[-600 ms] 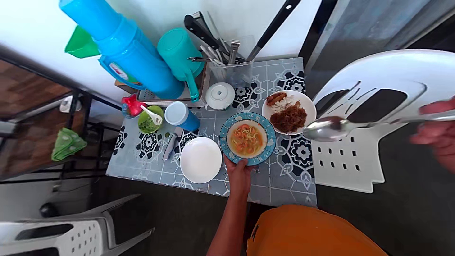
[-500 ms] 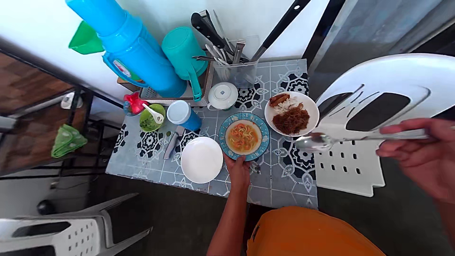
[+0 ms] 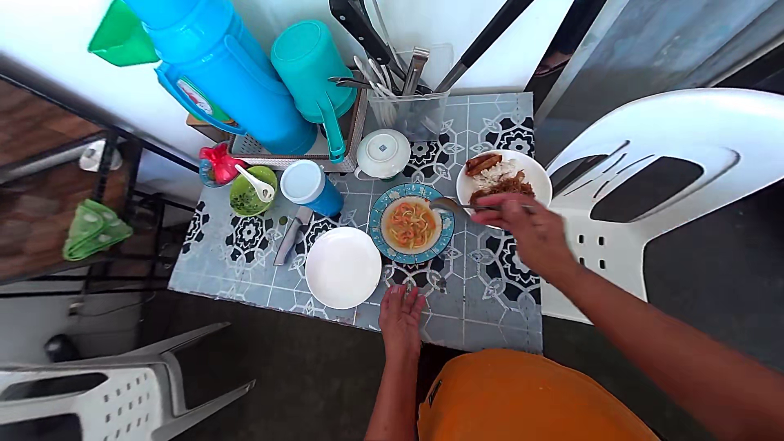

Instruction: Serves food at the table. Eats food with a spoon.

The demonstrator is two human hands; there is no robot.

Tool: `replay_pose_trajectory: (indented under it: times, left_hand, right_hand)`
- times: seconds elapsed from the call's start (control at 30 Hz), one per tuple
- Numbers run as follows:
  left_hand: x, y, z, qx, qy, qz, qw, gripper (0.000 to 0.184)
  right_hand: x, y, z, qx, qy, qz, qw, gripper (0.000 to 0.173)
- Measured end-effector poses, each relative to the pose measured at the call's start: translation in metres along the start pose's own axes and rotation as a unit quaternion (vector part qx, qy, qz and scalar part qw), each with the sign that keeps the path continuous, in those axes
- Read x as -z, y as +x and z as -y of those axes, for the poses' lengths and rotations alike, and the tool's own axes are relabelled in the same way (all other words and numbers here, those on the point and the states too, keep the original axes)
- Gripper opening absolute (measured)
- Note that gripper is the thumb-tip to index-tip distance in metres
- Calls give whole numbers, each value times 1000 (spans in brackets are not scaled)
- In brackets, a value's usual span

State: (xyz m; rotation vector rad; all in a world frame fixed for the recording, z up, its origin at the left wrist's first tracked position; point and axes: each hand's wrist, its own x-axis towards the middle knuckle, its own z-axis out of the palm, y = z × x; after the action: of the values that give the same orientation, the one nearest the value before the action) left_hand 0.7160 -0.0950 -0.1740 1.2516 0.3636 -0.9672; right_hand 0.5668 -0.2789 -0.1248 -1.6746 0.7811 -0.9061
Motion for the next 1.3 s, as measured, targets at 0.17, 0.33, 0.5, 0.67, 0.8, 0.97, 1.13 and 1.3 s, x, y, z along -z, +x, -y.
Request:
replay_pose_trajectory:
  times: [0.17,0.33,0.5,0.67,0.8,0.97,1.13,1.3]
  left_hand:
    - [5,3,-10,-10,-32,1,999,27]
    - [-3,12,-14,-18,-60,-12,998,28]
    - [-3,13,-14,6,-96,-16,995,28]
    - [1,16,-13,2,-96,-33,995,24]
    - [-4,19,-25,-19,-116,-75,990,37]
    - [18,26,-37,-93,-82,-144,982,21]
    - [51,37,-60,-133,22,-142,981,37]
    - [56,49,-66,-146,6,-168,975,36]
  right_hand:
    - [-42,13,-9,0,-18,74,997,37]
    - [-52,29,2,6,-25,64,998,34]
    - [-38,17,3,36,8,50,998,37]
    - [-13,-16,4,21,32,67,997,36]
    - [-24,-22,-11,6,35,61,997,43]
    - [19,-14,2,-48,142,-68,986,46]
    - [75,-28,2,-175,245,-186,935,56]
    - [110,-44,-10,-270,382,-295,833,54]
